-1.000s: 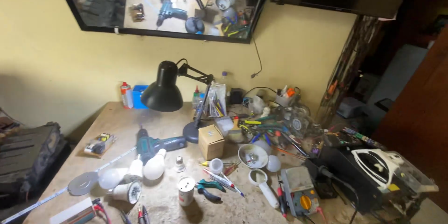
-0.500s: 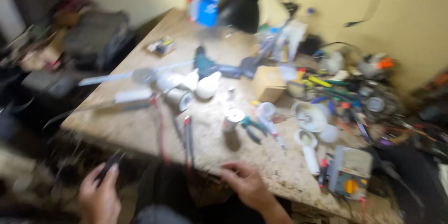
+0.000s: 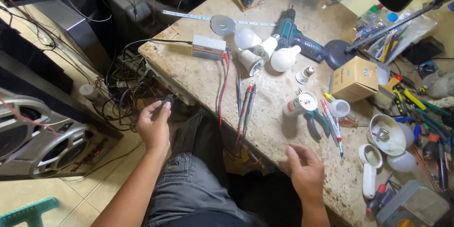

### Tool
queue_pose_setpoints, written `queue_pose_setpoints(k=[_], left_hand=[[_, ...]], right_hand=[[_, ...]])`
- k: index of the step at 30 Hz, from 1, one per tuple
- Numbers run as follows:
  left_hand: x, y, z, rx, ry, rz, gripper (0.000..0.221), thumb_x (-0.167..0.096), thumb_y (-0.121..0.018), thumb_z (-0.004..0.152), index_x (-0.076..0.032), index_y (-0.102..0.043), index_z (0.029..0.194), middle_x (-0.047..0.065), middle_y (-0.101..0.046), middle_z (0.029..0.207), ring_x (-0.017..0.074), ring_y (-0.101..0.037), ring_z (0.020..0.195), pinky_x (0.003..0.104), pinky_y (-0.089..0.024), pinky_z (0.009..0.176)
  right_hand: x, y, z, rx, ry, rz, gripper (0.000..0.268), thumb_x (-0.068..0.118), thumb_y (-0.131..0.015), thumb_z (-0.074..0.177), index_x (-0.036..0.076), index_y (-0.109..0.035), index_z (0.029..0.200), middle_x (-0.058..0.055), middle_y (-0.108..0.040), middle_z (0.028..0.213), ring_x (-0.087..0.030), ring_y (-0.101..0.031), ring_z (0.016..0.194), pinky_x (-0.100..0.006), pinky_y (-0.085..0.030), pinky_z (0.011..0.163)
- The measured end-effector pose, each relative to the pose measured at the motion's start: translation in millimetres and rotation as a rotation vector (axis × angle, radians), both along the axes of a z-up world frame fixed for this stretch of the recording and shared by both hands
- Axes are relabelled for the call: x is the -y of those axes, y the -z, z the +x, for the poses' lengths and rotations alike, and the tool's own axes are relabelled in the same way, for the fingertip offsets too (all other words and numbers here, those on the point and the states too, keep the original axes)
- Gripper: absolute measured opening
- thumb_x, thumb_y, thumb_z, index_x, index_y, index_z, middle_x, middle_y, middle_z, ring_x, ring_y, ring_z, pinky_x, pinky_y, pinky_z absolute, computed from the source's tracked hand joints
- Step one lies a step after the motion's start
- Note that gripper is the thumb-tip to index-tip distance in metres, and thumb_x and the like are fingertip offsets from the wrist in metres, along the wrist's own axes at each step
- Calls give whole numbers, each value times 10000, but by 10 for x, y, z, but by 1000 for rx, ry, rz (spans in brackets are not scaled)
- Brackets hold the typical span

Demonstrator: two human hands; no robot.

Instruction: Testing and inspecting LED light bulbs using a multimeter and magnifying glass at a repair bench

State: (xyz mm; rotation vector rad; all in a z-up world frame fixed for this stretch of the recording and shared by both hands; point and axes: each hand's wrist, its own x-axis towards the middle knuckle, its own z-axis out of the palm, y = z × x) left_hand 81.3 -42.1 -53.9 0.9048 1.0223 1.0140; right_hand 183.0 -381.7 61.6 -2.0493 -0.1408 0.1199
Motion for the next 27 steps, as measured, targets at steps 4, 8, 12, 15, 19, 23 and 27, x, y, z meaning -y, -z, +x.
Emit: queue_pose_setpoints(k=[4,8,12,15,19,23,27], left_hand=[[-23,294,7,-49,-21,93,299,-63,-858,852,15,-715,1102,231,-719,973,232,-759,822,286,-659,747],[4,254,-1,-70,-32,91,299,-72,-860,855,10,-714,1103,228,-722,974,215,-747,809,278,-657,748],[-70,440,-7,-36,-54,61,307,-71,-876,828,11,-734,1086,234,-733,953,224,-750,793,296,-660,745],[-77,415,-25,-32,-48,40,311,-87,-887,816,15,-743,1073,241,-739,952,226,-752,795,305,-661,738],[-29,370,30,-28,1,13,309,-109,-896,805,4,-756,1056,223,-749,938,203,-750,784,290,-660,728],[30,437,94,-35,15,14,294,-119,-896,806,-11,-766,1046,201,-758,942,171,-741,796,273,-657,721],[93,358,146,-119,-13,46,267,-124,-909,779,-43,-788,1003,175,-774,921,172,-750,788,284,-652,694]], right_hand=[[-630,254,143,331,-231,-144,240,278,-804,895,133,-797,1087,-131,-770,857,-267,-760,709,-349,-610,599],[-1105,139,369,498,-353,-360,300,347,-718,956,220,-739,1227,-69,-677,970,-249,-702,680,-401,-578,622],[-1197,376,472,506,-371,-478,281,453,-750,887,326,-748,1137,-23,-622,912,-302,-709,780,-411,-577,673],[-1143,460,476,507,-328,-412,256,342,-753,858,283,-750,1108,-76,-638,902,-354,-701,800,-447,-572,717],[-1082,487,445,527,-293,-388,289,293,-750,824,266,-745,1112,-95,-653,946,-359,-689,816,-458,-559,750],[-1109,431,409,513,-281,-400,299,323,-757,831,275,-747,1126,-77,-659,962,-317,-689,786,-443,-559,736],[-1127,391,382,432,-270,-393,285,335,-757,879,251,-766,1151,-73,-668,968,-267,-669,735,-407,-542,721]])
